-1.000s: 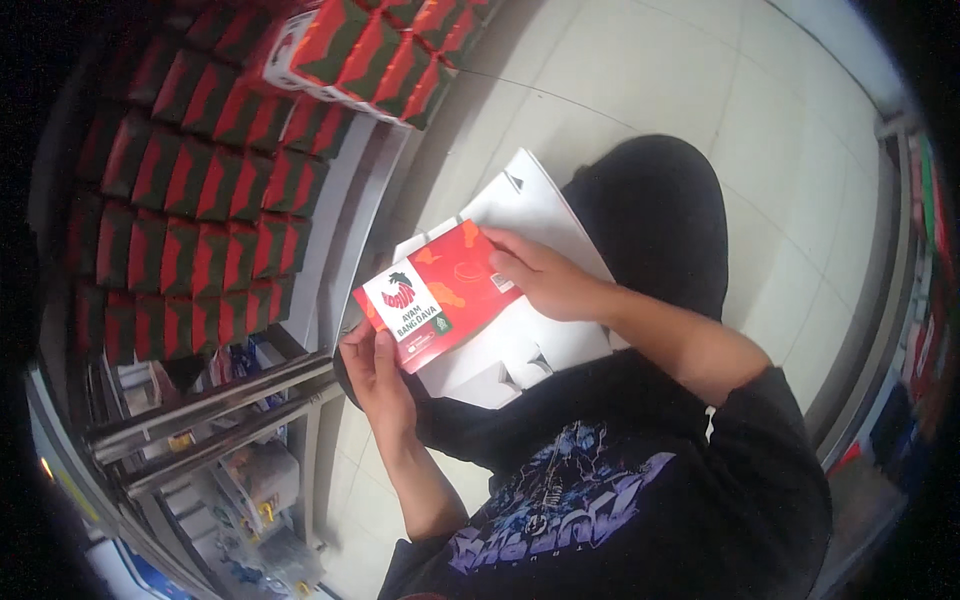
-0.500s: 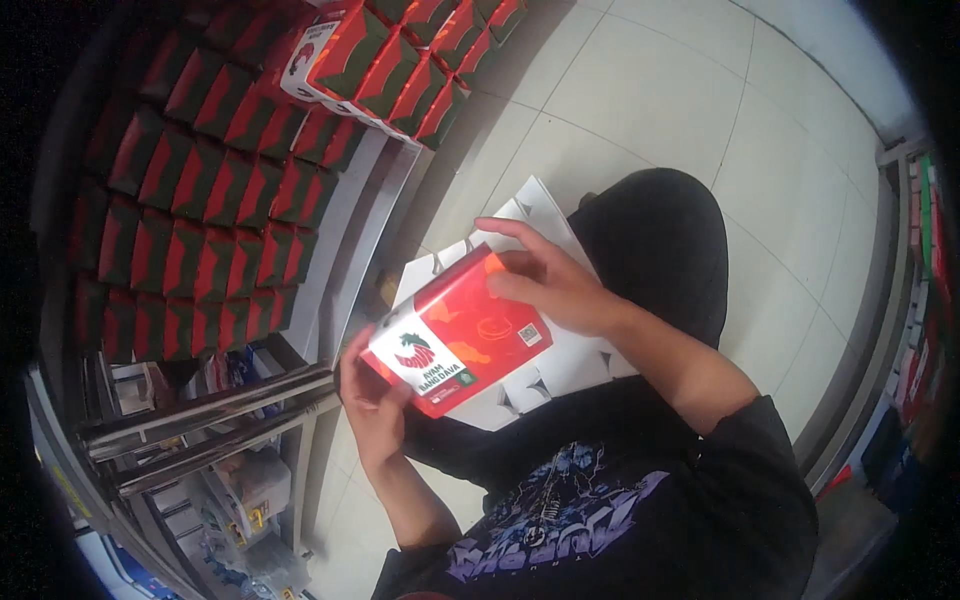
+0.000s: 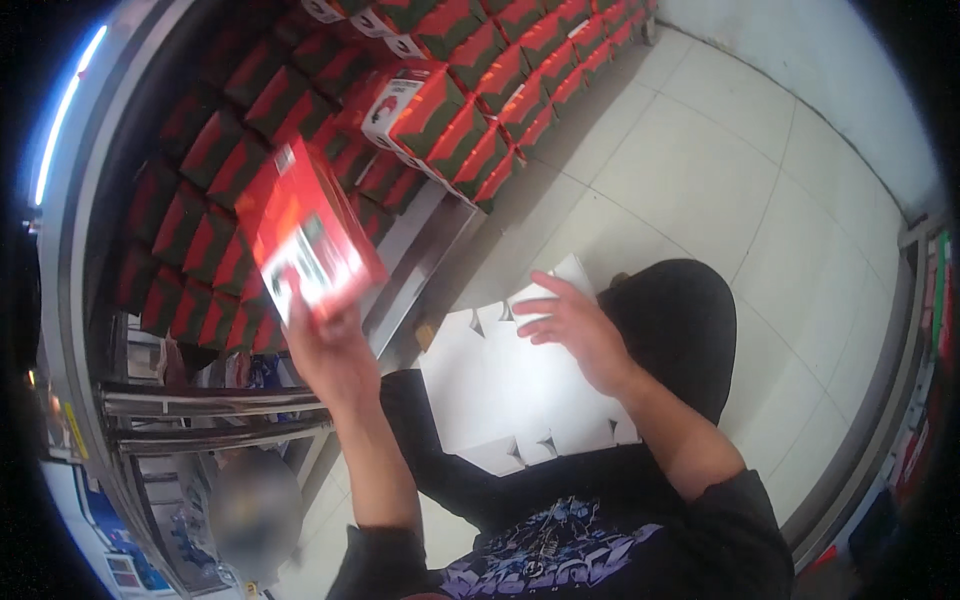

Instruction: The person sits on the floor and folds flat white cardboard sheets into small rectangular boxes. They then insert a red and green product package into each box, fold the flaps to close it, and place the finished box onto a nearby metal shelf.

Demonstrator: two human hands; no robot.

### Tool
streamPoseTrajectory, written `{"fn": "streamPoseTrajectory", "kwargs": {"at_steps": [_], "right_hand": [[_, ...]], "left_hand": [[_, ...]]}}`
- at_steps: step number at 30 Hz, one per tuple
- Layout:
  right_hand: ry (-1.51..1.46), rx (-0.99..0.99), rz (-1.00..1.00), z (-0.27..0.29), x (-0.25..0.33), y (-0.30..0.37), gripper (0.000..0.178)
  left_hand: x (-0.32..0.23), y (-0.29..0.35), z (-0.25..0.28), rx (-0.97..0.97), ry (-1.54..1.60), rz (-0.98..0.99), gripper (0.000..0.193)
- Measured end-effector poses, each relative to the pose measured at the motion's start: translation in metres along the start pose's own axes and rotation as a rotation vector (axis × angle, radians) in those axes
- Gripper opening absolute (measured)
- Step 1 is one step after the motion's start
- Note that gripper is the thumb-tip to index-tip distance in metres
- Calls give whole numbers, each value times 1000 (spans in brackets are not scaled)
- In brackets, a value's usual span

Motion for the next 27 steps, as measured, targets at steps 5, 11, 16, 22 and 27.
{"fn": "streamPoseTrajectory", "kwargs": {"at_steps": [5,11,16,22,27], "right_hand": [[103,-34,-4,1,-5,3,60],[107,-47,29,3,3,13,53],[159,34,-16,-9,5,16,52],[153,75,-35,-14,8,24,50],[185,70,-41,-14,4,24,49]], "left_hand": [[21,-99,-80,31,116,139,54],[30,-161,-117,-139,-578,-46,82],[62,-191,-124,99,-726,-43,74],[74,-184,-123,130,-701,7,71],[77,-155,-143,188,-519,134,82]]}}
Point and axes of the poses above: each hand's wrist, its own y-axis away from the middle knuckle, its own z-axis out of the back of the hand, x = y × z, the point moved 7 cm from there along -y, towards the middle knuckle, and after that the axes turned 1 degree about y, right-handed, at the moved point
